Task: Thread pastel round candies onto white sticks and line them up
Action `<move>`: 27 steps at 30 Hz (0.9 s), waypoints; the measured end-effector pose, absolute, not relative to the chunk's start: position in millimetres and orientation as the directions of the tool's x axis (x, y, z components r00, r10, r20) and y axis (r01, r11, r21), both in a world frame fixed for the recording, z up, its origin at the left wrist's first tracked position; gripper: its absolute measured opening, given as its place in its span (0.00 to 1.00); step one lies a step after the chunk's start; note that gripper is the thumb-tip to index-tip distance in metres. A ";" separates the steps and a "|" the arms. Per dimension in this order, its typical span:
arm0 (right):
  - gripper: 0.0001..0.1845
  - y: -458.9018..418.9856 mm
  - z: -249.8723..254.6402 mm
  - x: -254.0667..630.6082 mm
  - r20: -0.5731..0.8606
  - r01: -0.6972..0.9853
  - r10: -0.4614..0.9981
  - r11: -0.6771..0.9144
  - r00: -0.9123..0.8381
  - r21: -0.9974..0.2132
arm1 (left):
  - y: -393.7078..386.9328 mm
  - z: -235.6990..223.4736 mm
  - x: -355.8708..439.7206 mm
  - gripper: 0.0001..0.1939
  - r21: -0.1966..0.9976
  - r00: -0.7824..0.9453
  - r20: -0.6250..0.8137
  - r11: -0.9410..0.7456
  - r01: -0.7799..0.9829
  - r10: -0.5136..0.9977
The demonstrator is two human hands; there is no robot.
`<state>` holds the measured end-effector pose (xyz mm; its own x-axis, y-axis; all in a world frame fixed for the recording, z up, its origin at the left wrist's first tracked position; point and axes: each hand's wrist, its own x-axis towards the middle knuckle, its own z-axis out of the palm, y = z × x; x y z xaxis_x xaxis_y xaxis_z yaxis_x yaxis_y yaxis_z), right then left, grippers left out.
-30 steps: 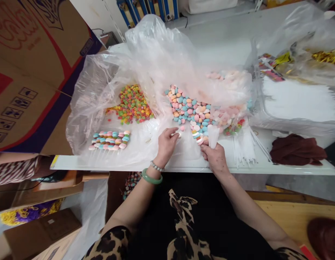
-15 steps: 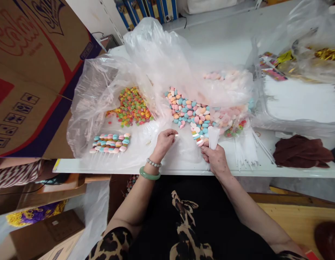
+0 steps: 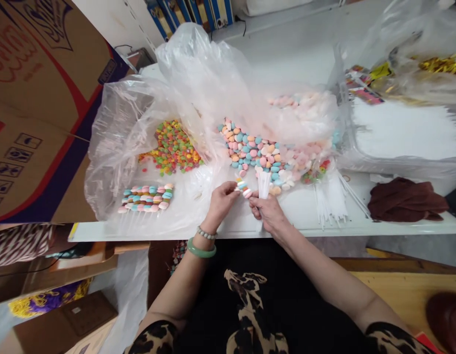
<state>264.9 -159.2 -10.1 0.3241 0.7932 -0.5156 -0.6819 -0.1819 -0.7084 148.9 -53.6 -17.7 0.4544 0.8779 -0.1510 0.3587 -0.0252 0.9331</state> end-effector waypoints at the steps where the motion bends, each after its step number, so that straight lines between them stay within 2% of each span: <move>1: 0.12 -158.5 -13.1 264.0 -0.554 -0.687 0.745 -0.181 0.372 -0.704 | -51.2 -15.8 148.5 0.07 0.945 0.425 -0.190 0.048 0.323 0.885; 3: 0.12 -161.4 -18.9 264.3 -0.584 -0.679 0.661 -0.152 0.471 -0.718 | -46.6 -12.8 149.2 0.06 0.945 0.420 -0.234 0.104 0.310 0.877; 4: 0.12 -164.3 -21.1 265.1 -0.577 -0.669 0.639 -0.129 0.508 -0.732 | -44.6 -12.0 151.0 0.05 0.937 0.440 -0.232 0.079 0.339 0.867; 6: 0.12 -171.1 -23.2 267.4 -0.554 -0.658 0.629 -0.086 0.546 -0.748 | -41.3 -12.3 157.4 0.03 0.892 0.523 -0.173 -0.092 0.442 0.835; 9: 0.13 -178.4 -21.8 270.8 -0.533 -0.667 0.652 -0.055 0.539 -0.743 | -37.7 -13.8 171.1 0.06 0.737 0.577 -0.026 -0.374 0.563 0.816; 13: 0.14 -179.4 -19.2 274.1 -0.526 -0.686 0.680 -0.047 0.511 -0.727 | -31.9 -9.0 186.0 0.09 0.627 0.566 0.124 -0.507 0.591 0.815; 17: 0.13 -177.3 -20.9 275.1 -0.521 -0.672 0.684 -0.061 0.510 -0.738 | -20.8 -6.1 195.5 0.11 0.467 0.664 0.069 -0.613 0.637 0.744; 19: 0.12 -177.0 -22.4 275.1 -0.519 -0.668 0.686 -0.065 0.510 -0.742 | -13.9 -8.4 197.6 0.13 0.430 0.677 0.026 -0.619 0.657 0.736; 21: 0.12 -177.5 -23.6 275.3 -0.516 -0.670 0.692 -0.062 0.505 -0.740 | -8.5 -10.2 195.5 0.11 0.462 0.658 0.038 -0.597 0.656 0.752; 24: 0.12 -178.5 -24.8 276.7 -0.507 -0.675 0.709 -0.059 0.490 -0.735 | -8.6 -6.1 182.1 0.10 0.607 0.578 0.079 -0.500 0.618 0.812; 27: 0.11 -178.6 -25.4 277.9 -0.502 -0.676 0.716 -0.057 0.485 -0.735 | -22.0 4.2 162.6 0.11 0.739 0.520 0.015 -0.360 0.570 0.854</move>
